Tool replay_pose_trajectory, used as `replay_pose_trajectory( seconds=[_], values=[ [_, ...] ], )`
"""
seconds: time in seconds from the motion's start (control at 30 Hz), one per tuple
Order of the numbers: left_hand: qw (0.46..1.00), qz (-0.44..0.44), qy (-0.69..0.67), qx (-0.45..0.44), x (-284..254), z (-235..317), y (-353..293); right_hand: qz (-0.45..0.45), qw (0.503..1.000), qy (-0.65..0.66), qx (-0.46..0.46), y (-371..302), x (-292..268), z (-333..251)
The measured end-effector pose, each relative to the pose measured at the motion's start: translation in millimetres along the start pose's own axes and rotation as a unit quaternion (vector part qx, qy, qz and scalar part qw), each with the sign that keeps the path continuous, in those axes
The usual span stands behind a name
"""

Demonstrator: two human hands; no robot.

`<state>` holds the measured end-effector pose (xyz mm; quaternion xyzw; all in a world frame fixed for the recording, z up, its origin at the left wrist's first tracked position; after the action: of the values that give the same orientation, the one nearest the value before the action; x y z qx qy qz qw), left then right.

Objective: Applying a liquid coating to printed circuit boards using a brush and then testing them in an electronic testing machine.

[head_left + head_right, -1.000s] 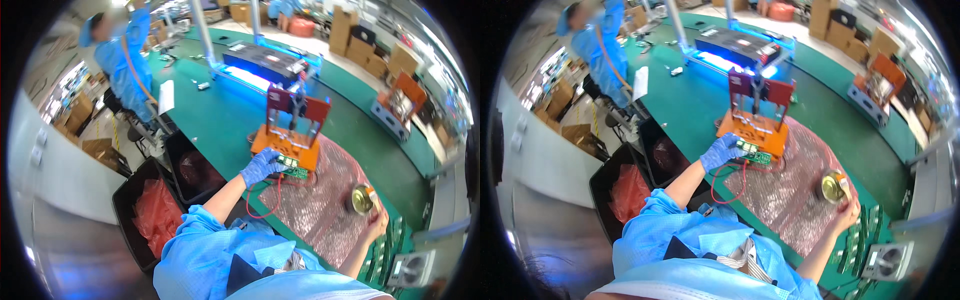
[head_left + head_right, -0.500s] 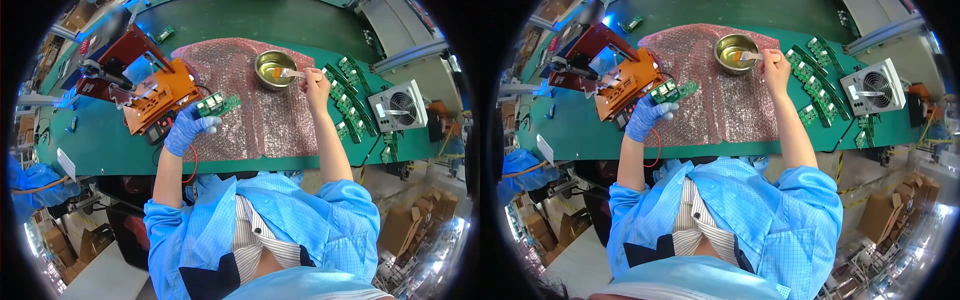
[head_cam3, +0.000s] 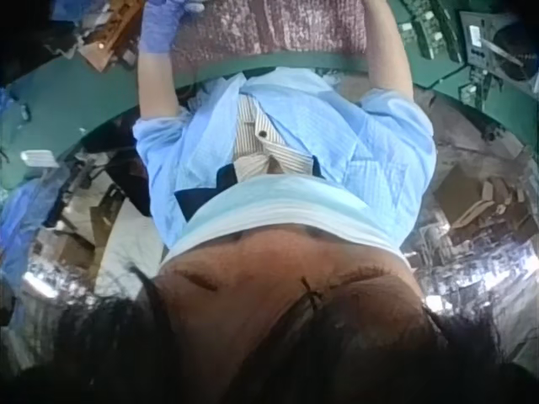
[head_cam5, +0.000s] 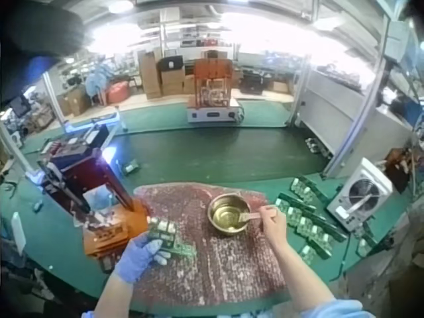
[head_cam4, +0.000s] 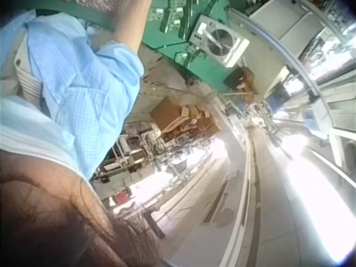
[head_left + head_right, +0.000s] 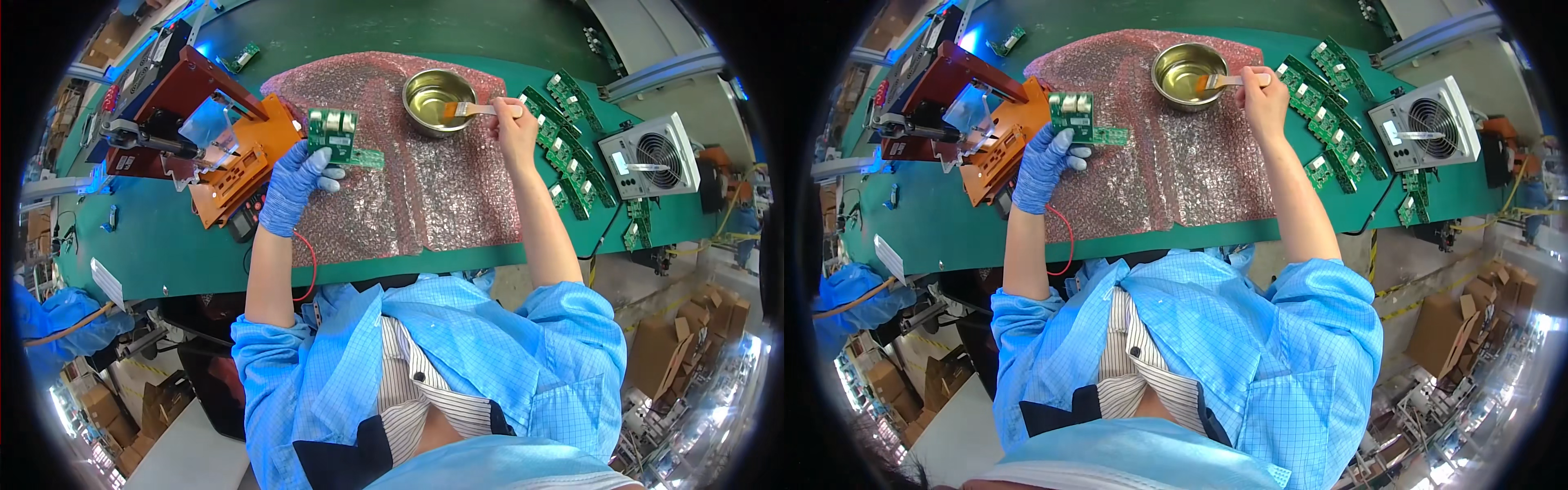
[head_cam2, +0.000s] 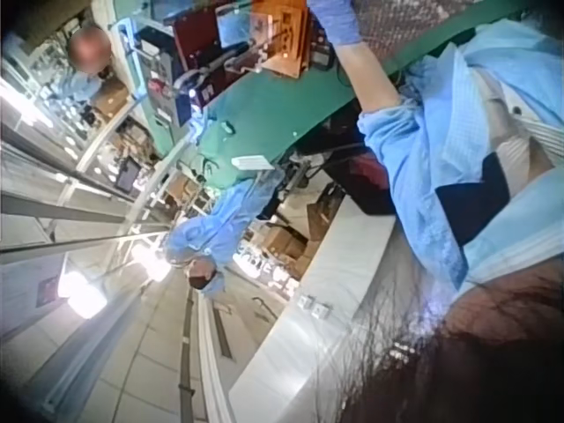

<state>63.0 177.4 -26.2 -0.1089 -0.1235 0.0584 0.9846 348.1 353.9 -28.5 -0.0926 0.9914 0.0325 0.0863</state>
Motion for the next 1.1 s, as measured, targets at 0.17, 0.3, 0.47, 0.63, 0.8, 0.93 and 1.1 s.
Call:
replay_pose_trajectory(
  seconds=[0.17, 0.3, 0.47, 0.63, 0.8, 0.93, 1.1],
  values=[
    [0.999, 0.002, -0.034, 0.033, -3, 4, 10, 0.011, 0.999, 0.024, 0.018, 3, -35, -13],
    [0.997, -0.007, -0.075, 0.027, -5, 12, 4, 0.016, 1.000, 0.023, 0.011, 3, -42, -28],
    [0.986, -0.075, -0.129, 0.070, 8, 27, 0, 0.051, 0.998, 0.026, 0.002, 5, -46, -20],
    [0.946, -0.153, -0.280, 0.055, 8, 7, 7, 0.006, 0.995, 0.093, 0.020, 13, -62, 36],
    [0.913, -0.176, -0.363, 0.055, -8, -7, -7, 0.053, 0.993, 0.090, 0.046, 2, -52, 26],
    [0.967, -0.028, -0.242, 0.075, -20, -25, 4, 0.042, 0.992, 0.112, 0.036, -1, -48, 20],
    [0.970, 0.034, -0.239, 0.041, -26, -45, 12, 0.042, 0.993, 0.101, 0.050, -1, -55, 24]
  ],
)
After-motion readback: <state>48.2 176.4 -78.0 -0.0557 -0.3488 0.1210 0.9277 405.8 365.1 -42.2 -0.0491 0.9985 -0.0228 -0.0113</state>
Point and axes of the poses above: each hand's wrist, its own y-axis towards the middle knuckle, its own x-axis out of the palm, z = x × y, the point moved 5 cm from there along y, towards the middle knuckle, and after that the axes turned 6 degrees about -z, right-handed, at the moved point
